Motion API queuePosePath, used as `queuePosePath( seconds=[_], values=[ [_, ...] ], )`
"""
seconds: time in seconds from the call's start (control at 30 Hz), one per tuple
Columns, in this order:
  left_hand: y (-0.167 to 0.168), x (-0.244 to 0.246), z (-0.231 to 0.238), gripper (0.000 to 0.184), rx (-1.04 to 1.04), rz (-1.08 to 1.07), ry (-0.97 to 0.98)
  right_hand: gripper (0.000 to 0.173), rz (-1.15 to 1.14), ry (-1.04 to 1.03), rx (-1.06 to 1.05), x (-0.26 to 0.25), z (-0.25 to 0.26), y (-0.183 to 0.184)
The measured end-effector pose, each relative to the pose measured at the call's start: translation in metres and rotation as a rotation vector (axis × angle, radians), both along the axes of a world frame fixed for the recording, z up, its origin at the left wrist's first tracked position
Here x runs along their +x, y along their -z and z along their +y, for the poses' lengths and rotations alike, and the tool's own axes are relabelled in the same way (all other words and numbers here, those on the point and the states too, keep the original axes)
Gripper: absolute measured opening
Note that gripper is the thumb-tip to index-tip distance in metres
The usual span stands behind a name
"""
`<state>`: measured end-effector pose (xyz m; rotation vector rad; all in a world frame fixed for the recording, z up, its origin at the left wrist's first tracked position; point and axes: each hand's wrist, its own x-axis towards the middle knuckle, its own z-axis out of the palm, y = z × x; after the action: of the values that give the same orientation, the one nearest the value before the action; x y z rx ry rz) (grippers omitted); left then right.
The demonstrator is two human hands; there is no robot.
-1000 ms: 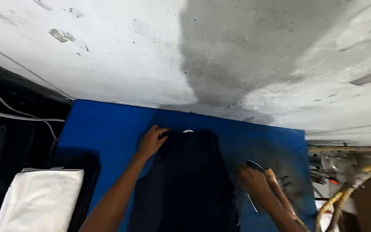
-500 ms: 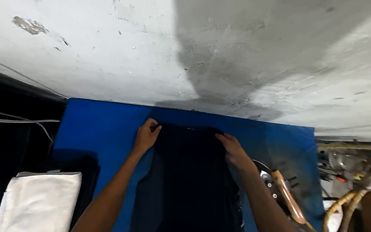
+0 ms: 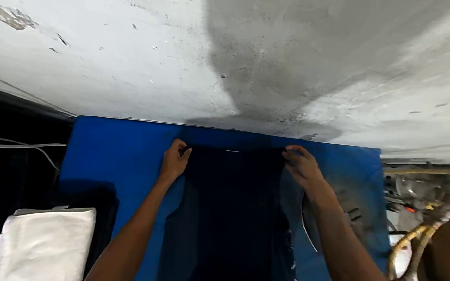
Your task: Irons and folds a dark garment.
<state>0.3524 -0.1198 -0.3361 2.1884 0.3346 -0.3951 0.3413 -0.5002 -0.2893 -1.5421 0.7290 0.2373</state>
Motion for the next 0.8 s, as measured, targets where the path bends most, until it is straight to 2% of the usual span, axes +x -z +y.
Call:
queuePosePath(
  seconds=[0.1, 0.23, 0.3, 0.4, 0.53, 0.6, 0.67, 0.8],
  values=[
    [-0.001, 0.001, -0.001, 0.029, 0.003, 0.003, -0.005, 0.028, -0.041, 0.106, -0.085, -0.005, 0.008, 0.017],
    [0.0, -0.001, 0.0, 0.029, -0.002, 0.002, -0.017, 0.031, -0.124, -0.186, -0.622, -0.018, 0.009, 0.032],
    [0.001, 0.0, 0.0, 0.028, -0.003, 0.0, -0.03, 0.031, -0.142, -0.236, -0.767, -0.019, 0.003, 0.031],
    [0.003, 0.0, -0.001, 0.028, -0.01, 0.0, -0.046, 0.03, -0.194, -0.302, -0.765, -0.018, -0.005, 0.03],
    [0.003, 0.002, -0.001, 0.028, 0.002, 0.004, -0.037, 0.052, -0.142, -0.696, -0.695, -0.007, 0.001, 0.033],
    [0.0, 0.003, 0.001, 0.027, 0.043, -0.033, -0.032, 0.038, -0.208, -0.757, -0.764, 0.002, 0.002, 0.04],
    [-0.002, 0.008, 0.006, 0.027, 0.112, -0.088, -0.042, 0.026, -0.293, -0.734, -0.857, 0.017, -0.008, 0.046],
    [0.003, 0.007, 0.008, 0.025, 0.161, -0.145, -0.052, 0.019, -0.322, -0.661, -0.936, 0.028, -0.023, 0.053]
  ],
)
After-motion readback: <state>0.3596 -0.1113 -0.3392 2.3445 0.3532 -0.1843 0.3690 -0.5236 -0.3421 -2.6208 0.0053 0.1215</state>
